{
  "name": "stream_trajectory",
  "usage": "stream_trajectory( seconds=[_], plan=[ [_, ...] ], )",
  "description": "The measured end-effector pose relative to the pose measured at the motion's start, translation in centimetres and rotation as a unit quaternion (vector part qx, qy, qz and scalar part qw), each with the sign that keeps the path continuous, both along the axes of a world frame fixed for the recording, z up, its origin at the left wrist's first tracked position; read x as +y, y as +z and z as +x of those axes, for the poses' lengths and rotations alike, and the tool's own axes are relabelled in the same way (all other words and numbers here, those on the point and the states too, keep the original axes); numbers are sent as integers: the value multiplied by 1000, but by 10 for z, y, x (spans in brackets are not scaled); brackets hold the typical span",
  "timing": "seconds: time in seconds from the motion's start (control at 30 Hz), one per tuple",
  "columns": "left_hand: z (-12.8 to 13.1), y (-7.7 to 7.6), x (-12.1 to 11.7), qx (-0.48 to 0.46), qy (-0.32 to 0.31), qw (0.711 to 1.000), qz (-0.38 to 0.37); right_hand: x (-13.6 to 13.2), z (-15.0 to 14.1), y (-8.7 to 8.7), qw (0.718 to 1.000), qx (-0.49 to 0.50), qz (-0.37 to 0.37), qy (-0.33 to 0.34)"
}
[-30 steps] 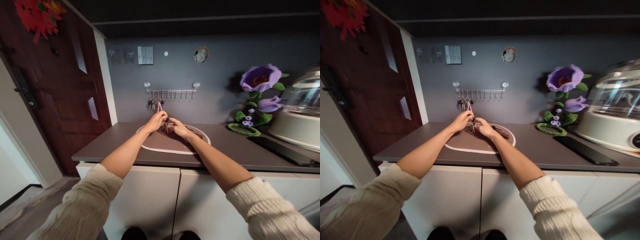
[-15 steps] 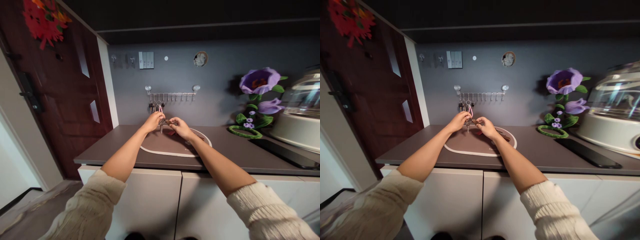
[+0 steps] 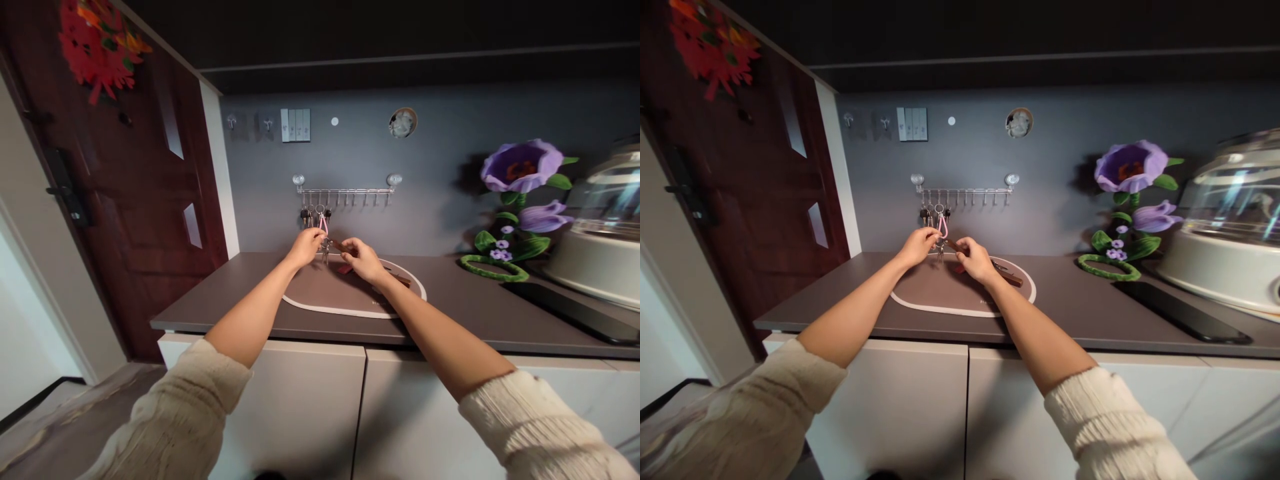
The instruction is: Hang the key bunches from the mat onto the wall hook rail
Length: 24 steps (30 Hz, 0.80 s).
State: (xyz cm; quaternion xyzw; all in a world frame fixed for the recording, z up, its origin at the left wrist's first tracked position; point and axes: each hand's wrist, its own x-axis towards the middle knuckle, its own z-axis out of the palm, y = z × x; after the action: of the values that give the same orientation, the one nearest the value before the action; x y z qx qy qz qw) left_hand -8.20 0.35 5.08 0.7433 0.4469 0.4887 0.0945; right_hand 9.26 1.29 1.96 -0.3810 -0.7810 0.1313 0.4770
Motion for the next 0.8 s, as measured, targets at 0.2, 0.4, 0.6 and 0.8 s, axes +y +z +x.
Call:
stream_trajectory(
  seconds=[0.2, 0.4, 0.6, 0.8],
  plan=[
    [5, -2, 3, -117, -48, 991, -53, -3, 0, 2, 993, -45, 92, -66],
    [5, -3, 1, -44, -33, 998, -16, -11, -2, 6, 985, -66, 108, -114],
    [6, -3, -4, 15, -25, 999, 14, -11, -2, 7, 985, -50, 121, -111],
    [10, -3, -9, 27, -63, 997, 26, -9, -4, 5, 990, -54, 106, -74]
  ],
)
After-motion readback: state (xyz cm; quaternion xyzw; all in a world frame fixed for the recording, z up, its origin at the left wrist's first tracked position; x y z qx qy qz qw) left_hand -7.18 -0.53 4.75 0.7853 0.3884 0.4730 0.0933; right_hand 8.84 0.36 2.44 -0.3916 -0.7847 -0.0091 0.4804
